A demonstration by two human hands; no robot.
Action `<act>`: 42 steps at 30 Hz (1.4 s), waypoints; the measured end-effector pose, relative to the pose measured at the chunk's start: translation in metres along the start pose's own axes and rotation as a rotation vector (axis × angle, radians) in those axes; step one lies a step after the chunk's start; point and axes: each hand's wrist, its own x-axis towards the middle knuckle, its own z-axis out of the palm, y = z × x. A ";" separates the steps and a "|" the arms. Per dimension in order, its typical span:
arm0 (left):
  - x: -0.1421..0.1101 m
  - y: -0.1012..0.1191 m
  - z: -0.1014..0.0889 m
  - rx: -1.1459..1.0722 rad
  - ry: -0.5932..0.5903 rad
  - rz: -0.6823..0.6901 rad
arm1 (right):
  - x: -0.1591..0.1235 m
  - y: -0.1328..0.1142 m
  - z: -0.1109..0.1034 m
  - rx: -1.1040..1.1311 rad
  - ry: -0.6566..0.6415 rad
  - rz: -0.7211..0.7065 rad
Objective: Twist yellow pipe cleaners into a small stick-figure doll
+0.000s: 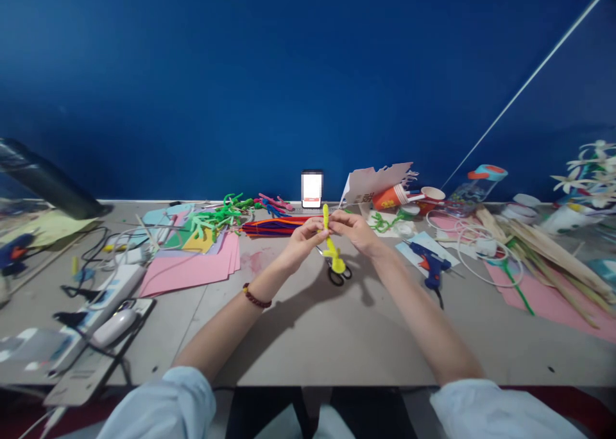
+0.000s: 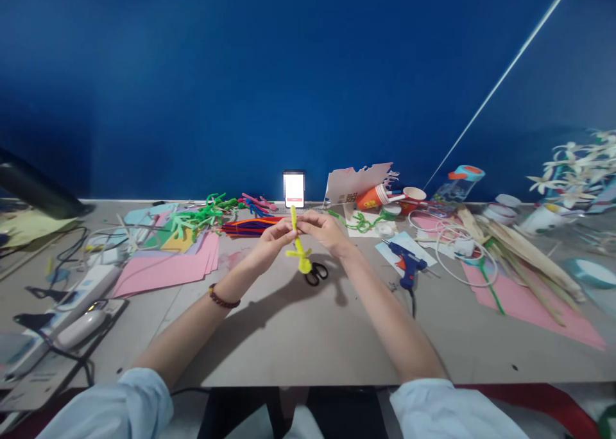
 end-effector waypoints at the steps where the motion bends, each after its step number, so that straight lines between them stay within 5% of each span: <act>1: 0.000 0.000 0.000 0.059 0.023 0.024 | 0.000 0.001 0.001 -0.033 0.029 -0.007; 7: 0.001 -0.004 -0.002 0.569 0.276 0.322 | -0.003 0.003 0.013 -0.175 0.168 -0.075; 12: 0.003 0.000 -0.006 0.586 0.312 0.394 | -0.003 0.006 0.018 -0.172 0.200 -0.094; 19: 0.004 0.000 -0.006 0.076 0.122 0.000 | -0.001 0.002 0.009 -0.187 0.113 -0.092; 24: 0.005 -0.004 -0.005 -0.154 0.060 -0.121 | 0.000 0.000 0.005 -0.163 0.002 -0.071; 34: 0.005 -0.013 -0.014 -0.175 -0.058 -0.229 | -0.002 0.001 0.007 0.061 -0.094 0.095; 42: 0.015 -0.006 -0.027 -0.099 0.058 -0.279 | 0.000 0.004 0.010 -0.025 0.132 0.074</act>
